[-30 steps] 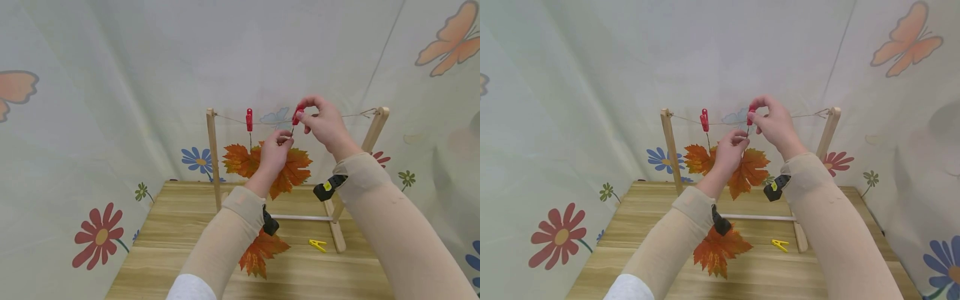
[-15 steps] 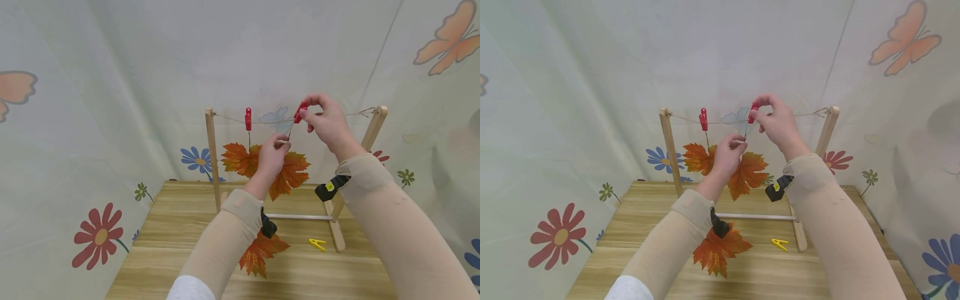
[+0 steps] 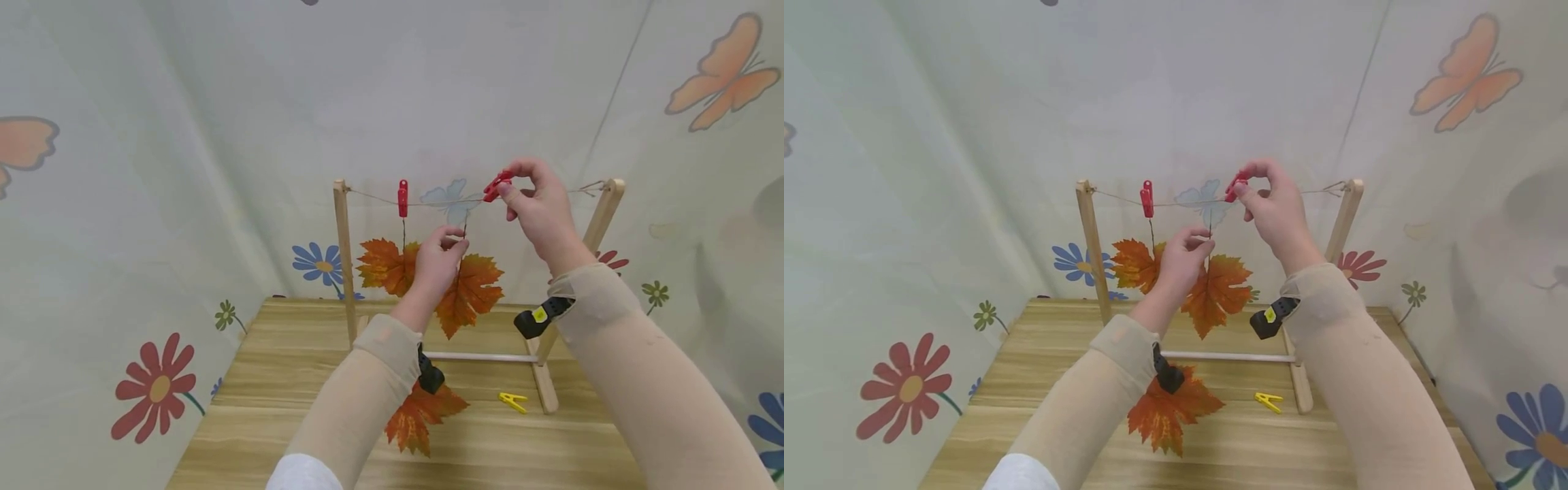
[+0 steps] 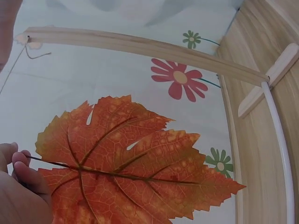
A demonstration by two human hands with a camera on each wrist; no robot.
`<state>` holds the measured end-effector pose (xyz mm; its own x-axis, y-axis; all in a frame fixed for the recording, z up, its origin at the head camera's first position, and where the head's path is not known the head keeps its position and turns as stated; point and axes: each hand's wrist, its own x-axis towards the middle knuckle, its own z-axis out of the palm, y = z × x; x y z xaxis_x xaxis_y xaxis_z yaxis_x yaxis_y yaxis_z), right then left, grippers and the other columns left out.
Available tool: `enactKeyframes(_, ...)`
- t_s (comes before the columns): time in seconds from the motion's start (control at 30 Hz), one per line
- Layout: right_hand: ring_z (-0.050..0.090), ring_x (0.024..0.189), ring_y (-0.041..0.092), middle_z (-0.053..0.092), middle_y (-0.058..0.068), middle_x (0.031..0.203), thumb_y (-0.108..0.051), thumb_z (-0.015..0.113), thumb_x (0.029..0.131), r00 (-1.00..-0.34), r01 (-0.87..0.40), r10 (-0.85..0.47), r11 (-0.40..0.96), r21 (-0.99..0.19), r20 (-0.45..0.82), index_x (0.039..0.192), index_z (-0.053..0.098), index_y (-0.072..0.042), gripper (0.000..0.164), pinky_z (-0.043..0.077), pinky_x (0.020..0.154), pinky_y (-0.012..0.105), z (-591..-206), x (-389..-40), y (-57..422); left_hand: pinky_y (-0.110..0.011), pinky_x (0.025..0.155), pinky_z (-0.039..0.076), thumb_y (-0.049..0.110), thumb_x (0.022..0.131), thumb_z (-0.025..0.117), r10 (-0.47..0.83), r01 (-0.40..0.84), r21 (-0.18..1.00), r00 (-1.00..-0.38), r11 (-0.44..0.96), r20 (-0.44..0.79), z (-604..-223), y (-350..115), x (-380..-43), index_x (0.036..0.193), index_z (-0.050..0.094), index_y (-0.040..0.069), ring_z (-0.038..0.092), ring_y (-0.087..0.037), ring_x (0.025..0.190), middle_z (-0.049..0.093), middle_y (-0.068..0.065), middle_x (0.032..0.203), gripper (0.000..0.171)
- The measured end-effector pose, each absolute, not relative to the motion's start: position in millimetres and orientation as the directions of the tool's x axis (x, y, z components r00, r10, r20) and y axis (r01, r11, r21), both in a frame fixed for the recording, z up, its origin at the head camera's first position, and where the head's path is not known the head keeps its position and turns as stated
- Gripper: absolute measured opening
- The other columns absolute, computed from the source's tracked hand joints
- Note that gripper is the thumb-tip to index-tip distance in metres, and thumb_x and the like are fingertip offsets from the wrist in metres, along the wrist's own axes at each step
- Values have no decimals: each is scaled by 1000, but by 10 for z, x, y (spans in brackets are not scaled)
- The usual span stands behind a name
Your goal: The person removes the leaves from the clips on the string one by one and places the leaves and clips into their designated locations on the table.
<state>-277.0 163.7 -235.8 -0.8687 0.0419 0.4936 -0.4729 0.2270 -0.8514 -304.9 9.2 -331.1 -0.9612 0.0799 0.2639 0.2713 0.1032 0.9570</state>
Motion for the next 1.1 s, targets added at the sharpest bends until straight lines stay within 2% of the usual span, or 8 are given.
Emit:
enactKeyframes(0.17,48,57,17,53,5,108,-14,61,90,-860,-491,52,189,-850,508,111,53,-13,22,46,57,20,-2385,-2744,1656,-28,55,46,22,91,62,60,261,963,-964,65,258,-3282,88,-3021,104,65,18,51,-24,60,61,0,89,14)
enactKeyframes(0.37,49,59,15,50,3,111,-17,60,91,-871,-462,76,209,-862,485,115,51,-15,26,46,57,19,-2439,-2711,1710,-27,57,46,21,90,63,16,285,956,-958,65,285,-3255,109,-2996,103,67,16,53,-20,67,61,1,87,15)
enactKeyframes(0.67,45,57,15,49,5,117,-22,62,89,-887,-442,62,166,-882,457,123,47,-14,37,45,56,19,-2537,-2655,1785,-26,53,45,18,89,65,19,281,959,-960,34,281,-3272,111,-2950,101,66,14,48,-18,61,58,-3,84,13)
enactKeyframes(1.1,46,59,13,48,6,121,-23,62,90,-895,-427,81,132,-895,439,127,46,-13,42,46,58,17,-2715,-2612,1832,-28,52,45,22,90,64,35,245,969,-969,-23,245,-3317,33,-2931,103,64,18,44,-15,58,57,-2,86,13)
